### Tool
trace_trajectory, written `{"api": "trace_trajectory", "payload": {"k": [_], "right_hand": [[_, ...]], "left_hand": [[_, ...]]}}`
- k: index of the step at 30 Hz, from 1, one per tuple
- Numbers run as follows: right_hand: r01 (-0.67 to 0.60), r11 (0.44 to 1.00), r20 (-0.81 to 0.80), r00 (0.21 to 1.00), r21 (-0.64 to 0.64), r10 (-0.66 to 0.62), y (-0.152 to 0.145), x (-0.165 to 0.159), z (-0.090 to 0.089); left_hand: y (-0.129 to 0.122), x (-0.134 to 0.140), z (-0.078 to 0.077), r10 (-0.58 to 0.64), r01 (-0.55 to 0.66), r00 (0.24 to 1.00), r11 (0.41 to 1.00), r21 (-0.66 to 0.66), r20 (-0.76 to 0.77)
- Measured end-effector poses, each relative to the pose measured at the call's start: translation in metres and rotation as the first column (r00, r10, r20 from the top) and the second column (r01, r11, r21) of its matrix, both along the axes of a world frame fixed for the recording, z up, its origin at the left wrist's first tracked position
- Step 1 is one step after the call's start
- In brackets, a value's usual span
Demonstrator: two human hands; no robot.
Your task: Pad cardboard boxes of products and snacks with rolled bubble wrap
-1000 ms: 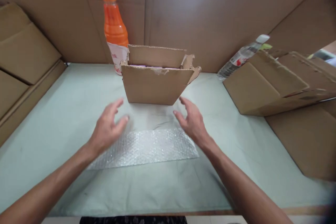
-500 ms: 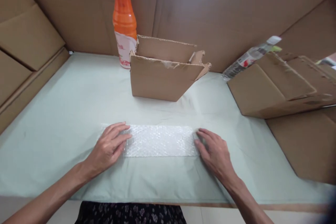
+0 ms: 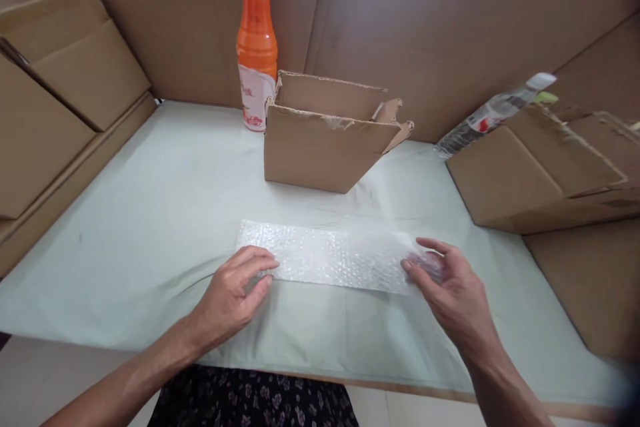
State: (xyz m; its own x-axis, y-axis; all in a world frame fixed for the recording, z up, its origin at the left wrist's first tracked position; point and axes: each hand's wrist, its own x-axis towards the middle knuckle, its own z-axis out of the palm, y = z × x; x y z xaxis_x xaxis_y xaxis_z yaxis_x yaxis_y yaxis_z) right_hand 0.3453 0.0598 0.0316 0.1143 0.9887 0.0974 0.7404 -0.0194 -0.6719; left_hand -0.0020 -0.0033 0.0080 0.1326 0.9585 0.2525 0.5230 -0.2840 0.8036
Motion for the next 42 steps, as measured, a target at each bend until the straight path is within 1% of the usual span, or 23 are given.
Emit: {"api": "trace_trajectory", "payload": {"k": [1,3,5,6,7,9,10,12,15,18,20,21,23,25,27,30,32,33,34,36,38,40,42], "right_hand": [[-0.01,1.0,-0.03,0.999,0.012,0.011,-0.005,-0.005,0.007],[-0.104,0.994,-0.092,0.99,0.018,0.105,-0.016,-0.029,0.018],[-0.288,0.958,-0.185,0.941,-0.001,0.283,-0.024,-0.065,0.022],[-0.404,0.914,-0.241,0.89,-0.023,0.387,-0.027,-0.083,0.022],[-0.515,0.856,-0.294,0.826,-0.048,0.48,-0.027,-0.099,0.022],[-0.665,0.742,-0.364,0.714,-0.084,0.598,-0.025,-0.118,0.022],[-0.688,0.721,-0.368,0.695,-0.09,0.618,-0.023,-0.122,0.021],[-0.652,0.755,-0.311,0.733,-0.07,0.605,-0.015,-0.119,0.018],[-0.591,0.805,-0.13,0.803,-0.053,0.581,-0.003,-0.109,0.006],[-0.608,0.785,0.08,0.782,-0.12,0.618,0.005,-0.107,-0.014],[-0.617,0.774,0.186,0.751,-0.143,0.633,0.007,-0.109,-0.024],[-0.621,0.77,0.212,0.74,-0.147,0.638,0.008,-0.11,-0.026],[-0.625,0.767,0.217,0.736,-0.148,0.641,0.008,-0.112,-0.027],[-0.619,0.774,0.211,0.745,-0.131,0.632,0.007,-0.113,-0.024],[-0.61,0.785,0.246,0.748,-0.112,0.616,0.007,-0.117,-0.021],[-0.597,0.787,0.319,0.724,-0.153,0.611,0.011,-0.123,-0.023],[-0.589,0.784,0.275,0.735,-0.196,0.62,0.014,-0.121,-0.026],[-0.576,0.792,0.216,0.763,-0.202,0.609,0.016,-0.117,-0.026],[-0.549,0.813,0.152,0.802,-0.196,0.578,0.018,-0.111,-0.026],[-0.45,0.874,0.083,0.879,-0.184,0.47,0.02,-0.098,-0.023],[-0.335,0.922,0.139,0.921,-0.193,0.364,0.022,-0.088,-0.02],[-0.289,0.931,0.236,0.911,-0.221,0.339,0.022,-0.087,-0.018],[-0.314,0.921,0.281,0.885,-0.229,0.372,0.022,-0.095,-0.02]], "left_hand": [[0.003,0.007,0.006,-0.005,0.018,0.994,0.993,-0.115,0.112],[0.008,0.019,0.016,0.043,0.081,0.941,0.934,-0.348,0.335],[0.014,0.026,0.022,0.117,0.172,0.856,0.854,-0.491,0.503],[0.018,0.028,0.023,0.147,0.198,0.826,0.828,-0.525,0.544],[0.021,0.029,0.023,0.173,0.192,0.82,0.816,-0.546,0.546],[0.027,0.026,0.019,0.225,0.089,0.86,0.818,-0.569,0.458],[0.03,0.023,0.017,0.251,0.013,0.888,0.824,-0.566,0.386],[0.036,0.015,0.011,0.278,-0.125,0.935,0.839,-0.529,0.221],[0.041,0.001,0.007,0.245,-0.245,0.967,0.848,-0.471,-0.062],[0.044,-0.007,0.009,0.128,-0.299,0.923,0.833,-0.466,-0.364],[0.044,-0.01,0.01,0.069,-0.308,0.865,0.856,-0.415,-0.498],[0.043,-0.012,0.01,0.084,-0.317,0.839,0.879,-0.357,-0.538],[0.04,-0.015,0.008,0.184,-0.34,0.804,0.923,-0.183,-0.566],[0.038,-0.017,0.005,0.259,-0.309,0.794,0.951,0.002,-0.55],[0.038,-0.017,-0.001,0.208,-0.194,0.802,0.977,0.085,-0.56],[0.043,-0.016,-0.01,0.069,-0.062,0.794,0.998,0.033,-0.603],[0.045,-0.018,-0.014,0.029,-0.045,0.809,0.999,-0.013,-0.587],[0.046,-0.02,-0.014,0.033,-0.051,0.825,0.999,-0.017,-0.563],[0.045,-0.024,-0.013,0.059,-0.074,0.842,0.997,-0.006,-0.536],[0.042,-0.032,-0.011,0.176,-0.18,0.85,0.983,0.04,-0.496],[0.039,-0.039,-0.008,0.297,-0.307,0.804,0.949,0.068,-0.515],[0.038,-0.04,-0.008,0.32,-0.358,0.757,0.933,0.049,-0.57],[0.038,-0.035,-0.011,0.282,-0.34,0.774,0.94,0.004,-0.567]]}}
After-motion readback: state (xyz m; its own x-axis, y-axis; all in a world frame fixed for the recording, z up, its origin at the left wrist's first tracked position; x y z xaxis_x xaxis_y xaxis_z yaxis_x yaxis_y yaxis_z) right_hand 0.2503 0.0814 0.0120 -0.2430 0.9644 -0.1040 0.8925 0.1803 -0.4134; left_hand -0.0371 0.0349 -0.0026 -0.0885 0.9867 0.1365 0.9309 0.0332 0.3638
